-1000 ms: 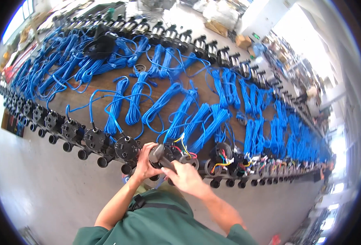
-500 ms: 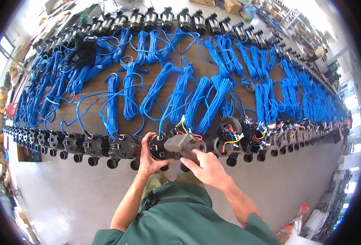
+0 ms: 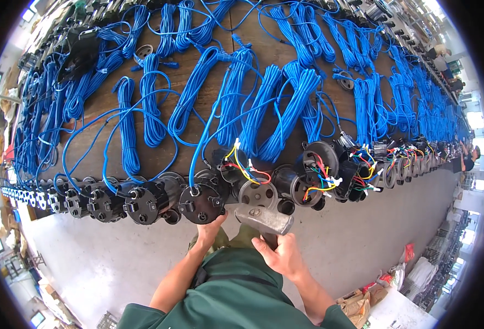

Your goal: The person hammers components into the base of multiple water pump assemblies lined up on a long table.

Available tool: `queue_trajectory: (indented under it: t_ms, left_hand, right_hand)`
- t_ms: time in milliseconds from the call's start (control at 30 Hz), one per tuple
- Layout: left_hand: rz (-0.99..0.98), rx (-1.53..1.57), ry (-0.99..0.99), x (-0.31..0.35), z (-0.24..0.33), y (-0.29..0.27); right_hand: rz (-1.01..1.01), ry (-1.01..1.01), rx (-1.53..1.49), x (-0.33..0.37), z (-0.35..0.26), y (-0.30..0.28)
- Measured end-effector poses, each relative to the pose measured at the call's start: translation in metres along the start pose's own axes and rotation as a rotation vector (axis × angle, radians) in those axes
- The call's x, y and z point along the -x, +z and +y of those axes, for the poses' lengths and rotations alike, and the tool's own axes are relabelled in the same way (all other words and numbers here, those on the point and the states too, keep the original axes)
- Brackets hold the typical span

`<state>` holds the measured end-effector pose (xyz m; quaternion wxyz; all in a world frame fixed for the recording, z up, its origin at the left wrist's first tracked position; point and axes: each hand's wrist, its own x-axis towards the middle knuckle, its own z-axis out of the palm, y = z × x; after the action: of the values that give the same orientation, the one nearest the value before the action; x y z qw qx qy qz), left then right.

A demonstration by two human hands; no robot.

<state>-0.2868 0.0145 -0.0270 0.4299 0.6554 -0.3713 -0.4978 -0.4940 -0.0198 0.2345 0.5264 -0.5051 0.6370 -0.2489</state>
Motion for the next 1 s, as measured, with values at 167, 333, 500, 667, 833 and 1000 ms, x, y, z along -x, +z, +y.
queue_trajectory:
  t_ms: [167, 333, 500, 667, 833, 1000]
  left_hand:
    - [-0.020, -0.115, 0.068, -0.003, -0.025, -0.004]
    - [-0.082, -0.168, 0.048, -0.011, 0.005, -0.009]
    - [-0.067, -0.424, 0.221, -0.015, 0.010, -0.006]
    - [-0.125, -0.320, 0.041, -0.012, 0.020, -0.010]
    - [-0.131, -0.251, 0.014, -0.010, 0.038, -0.014]
    - [-0.080, -0.136, -0.025, -0.007, 0.026, -0.016]
  right_hand:
    - [0.098, -0.221, 0.284, 0.006, 0.022, 0.013]
    - [0.097, -0.481, 0.478, 0.004, 0.033, 0.023]
    - [0.068, -0.495, 0.612, -0.015, 0.036, 0.035]
    - [-0.018, -0.534, 0.476, -0.015, 0.029, 0.034]
    - [0.046, -0.435, 0.634, -0.012, 0.055, 0.032]
    - [-0.098, -0.300, 0.382, 0.014, 0.044, 0.030]
